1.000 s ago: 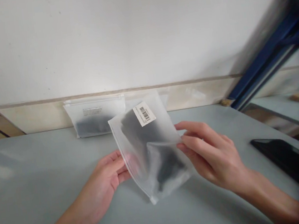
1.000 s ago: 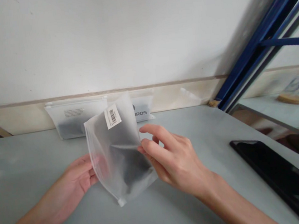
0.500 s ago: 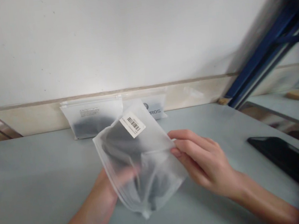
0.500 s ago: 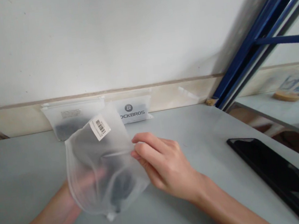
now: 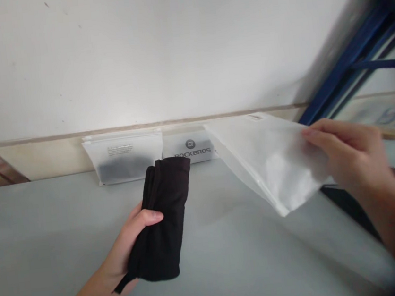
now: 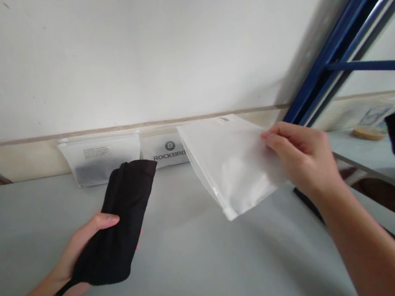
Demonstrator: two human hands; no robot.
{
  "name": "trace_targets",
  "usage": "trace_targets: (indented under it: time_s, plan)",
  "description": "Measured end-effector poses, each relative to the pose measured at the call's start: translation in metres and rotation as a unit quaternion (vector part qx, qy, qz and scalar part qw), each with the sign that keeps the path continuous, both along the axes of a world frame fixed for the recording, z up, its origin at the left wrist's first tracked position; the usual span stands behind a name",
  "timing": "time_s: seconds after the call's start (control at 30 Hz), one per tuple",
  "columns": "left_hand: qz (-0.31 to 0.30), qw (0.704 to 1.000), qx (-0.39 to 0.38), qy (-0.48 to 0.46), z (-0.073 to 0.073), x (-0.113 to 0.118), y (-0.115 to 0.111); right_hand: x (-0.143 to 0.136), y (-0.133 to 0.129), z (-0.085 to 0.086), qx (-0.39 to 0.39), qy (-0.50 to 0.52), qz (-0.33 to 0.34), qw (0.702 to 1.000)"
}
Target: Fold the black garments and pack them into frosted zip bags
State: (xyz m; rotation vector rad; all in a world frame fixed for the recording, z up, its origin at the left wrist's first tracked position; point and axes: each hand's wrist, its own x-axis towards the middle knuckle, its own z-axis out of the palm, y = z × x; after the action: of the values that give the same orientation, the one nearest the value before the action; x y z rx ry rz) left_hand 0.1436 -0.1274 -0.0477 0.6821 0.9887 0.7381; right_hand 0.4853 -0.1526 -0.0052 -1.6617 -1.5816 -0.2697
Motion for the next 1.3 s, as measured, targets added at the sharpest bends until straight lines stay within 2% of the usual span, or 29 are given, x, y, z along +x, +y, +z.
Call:
trace_targets:
  time_s: [0.13, 0.23, 0.33, 0.4, 0.43, 0.47, 0.53, 0.6, 0.67, 0.7, 0.8, 0.83, 0.9, 1.0, 1.07, 1.2, 1.23, 1.3]
  plan:
    - [-0.009, 0.999, 0.031, -0.01, 0.001, 0.002, 0.0, 0.026, 0.008, -0.005, -0.089, -0.081, -0.006, 0.993]
    - [-0.037, 0.997, 0.058, -0.029, -0.001, 0.005, -0.001, 0.032, 0.016, -0.008, -0.109, -0.125, -0.012, 0.986]
    - [-0.082, 0.99, 0.11, -0.014, -0.009, 0.006, 0.0, 0.006, 0.015, -0.007, -0.082, -0.134, -0.012, 0.988]
    - [-0.131, 0.972, 0.183, 0.065, -0.015, 0.004, 0.003, -0.03, 0.01, -0.009, -0.095, -0.119, 0.041, 0.987]
    - [-0.155, 0.952, 0.23, 0.127, -0.016, 0.003, 0.005, -0.051, 0.007, -0.012, -0.111, -0.102, 0.084, 0.985]
    - [-0.17, 0.923, 0.282, 0.198, -0.017, 0.001, 0.006, -0.071, 0.004, -0.016, -0.16, -0.056, 0.146, 0.975]
    - [-0.173, 0.84, 0.381, 0.346, -0.014, -0.004, 0.008, -0.105, -0.001, -0.026, -0.175, -0.034, 0.216, 0.96]
    - [-0.136, 0.76, 0.453, 0.445, -0.009, -0.009, 0.009, -0.125, -0.005, -0.034, -0.154, -0.061, 0.249, 0.954]
    - [-0.103, 0.692, 0.538, 0.47, -0.005, -0.012, 0.008, -0.132, -0.009, -0.036, -0.133, -0.101, 0.274, 0.947]
    - [-0.108, 0.654, 0.589, 0.462, -0.004, -0.013, 0.007, -0.132, -0.01, -0.035, -0.132, -0.109, 0.297, 0.939]
    - [-0.203, 0.529, 0.704, 0.429, -0.006, -0.01, 0.003, -0.129, -0.012, -0.027, -0.179, -0.085, 0.406, 0.892]
    - [-0.234, 0.503, 0.713, 0.429, -0.007, -0.008, 0.001, -0.129, -0.013, -0.025, -0.205, -0.077, 0.433, 0.874]
    - [-0.25, 0.489, 0.707, 0.446, -0.007, -0.005, 0.0, -0.13, -0.014, -0.022, -0.261, -0.082, 0.449, 0.851]
    - [-0.204, 0.501, 0.666, 0.513, -0.003, -0.008, 0.003, -0.132, -0.015, -0.023, -0.319, -0.119, 0.409, 0.847]
    - [-0.166, 0.497, 0.617, 0.587, 0.002, -0.017, 0.01, -0.133, -0.016, -0.023, -0.33, -0.143, 0.387, 0.849]
    - [-0.113, 0.426, 0.529, 0.725, 0.006, -0.042, 0.028, -0.127, -0.015, -0.022, -0.334, -0.165, 0.364, 0.854]
    - [-0.105, 0.415, 0.536, 0.728, 0.006, -0.047, 0.031, -0.125, -0.015, -0.021, -0.336, -0.166, 0.357, 0.856]
    - [-0.106, 0.414, 0.594, 0.682, 0.006, -0.051, 0.034, -0.12, -0.015, -0.021, -0.342, -0.168, 0.343, 0.859]
